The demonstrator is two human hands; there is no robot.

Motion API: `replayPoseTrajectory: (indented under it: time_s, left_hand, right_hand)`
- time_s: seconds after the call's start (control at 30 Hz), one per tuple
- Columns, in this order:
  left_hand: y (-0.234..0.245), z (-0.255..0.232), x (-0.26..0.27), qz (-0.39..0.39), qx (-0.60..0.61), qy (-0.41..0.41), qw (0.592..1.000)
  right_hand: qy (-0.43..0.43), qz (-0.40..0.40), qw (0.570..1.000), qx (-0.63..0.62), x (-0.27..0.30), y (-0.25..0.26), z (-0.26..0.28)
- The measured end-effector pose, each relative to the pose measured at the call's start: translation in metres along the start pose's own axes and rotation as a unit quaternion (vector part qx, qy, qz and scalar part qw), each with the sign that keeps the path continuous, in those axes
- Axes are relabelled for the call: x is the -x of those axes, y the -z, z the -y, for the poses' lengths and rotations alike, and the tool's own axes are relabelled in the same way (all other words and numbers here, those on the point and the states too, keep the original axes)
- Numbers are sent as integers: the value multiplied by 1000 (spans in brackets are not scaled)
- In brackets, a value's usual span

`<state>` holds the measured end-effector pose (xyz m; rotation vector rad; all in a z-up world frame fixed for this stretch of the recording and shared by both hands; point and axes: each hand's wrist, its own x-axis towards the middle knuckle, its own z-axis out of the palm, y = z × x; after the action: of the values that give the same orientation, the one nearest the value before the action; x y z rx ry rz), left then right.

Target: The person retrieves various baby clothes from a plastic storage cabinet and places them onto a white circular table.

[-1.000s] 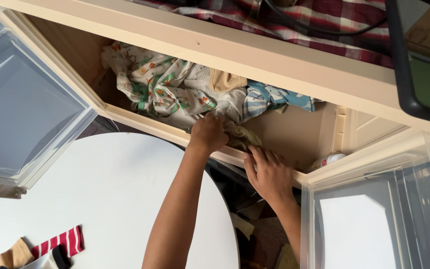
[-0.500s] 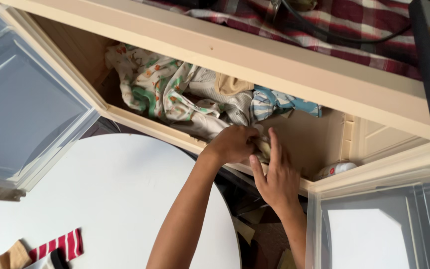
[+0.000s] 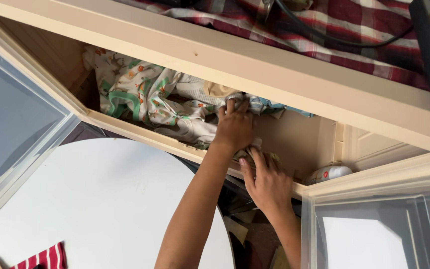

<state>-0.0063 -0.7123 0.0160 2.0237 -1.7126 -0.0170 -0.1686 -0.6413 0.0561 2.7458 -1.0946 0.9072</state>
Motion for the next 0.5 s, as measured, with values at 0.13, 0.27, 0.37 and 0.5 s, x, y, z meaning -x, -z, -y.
replayPoseTrajectory:
  time_s: [0.13,0.27,0.37,0.5]
  left_hand:
    - [-4,5,0,-75,23,-7,997]
    - [18,-6,-2,-194,75,-6,978]
    - [41,-9,1,-275,98,-5,956]
    - [59,-15,8,-364,166,-23,916]
  right_hand:
    - [-2,-7,1000,-3,-1,-1,0]
    - [1,-8,1000,-9,1,0,-1]
    - [-7,2,1000,-12,0,1,-1]
    - [-13,-5,1000,-12,-3,4,0]
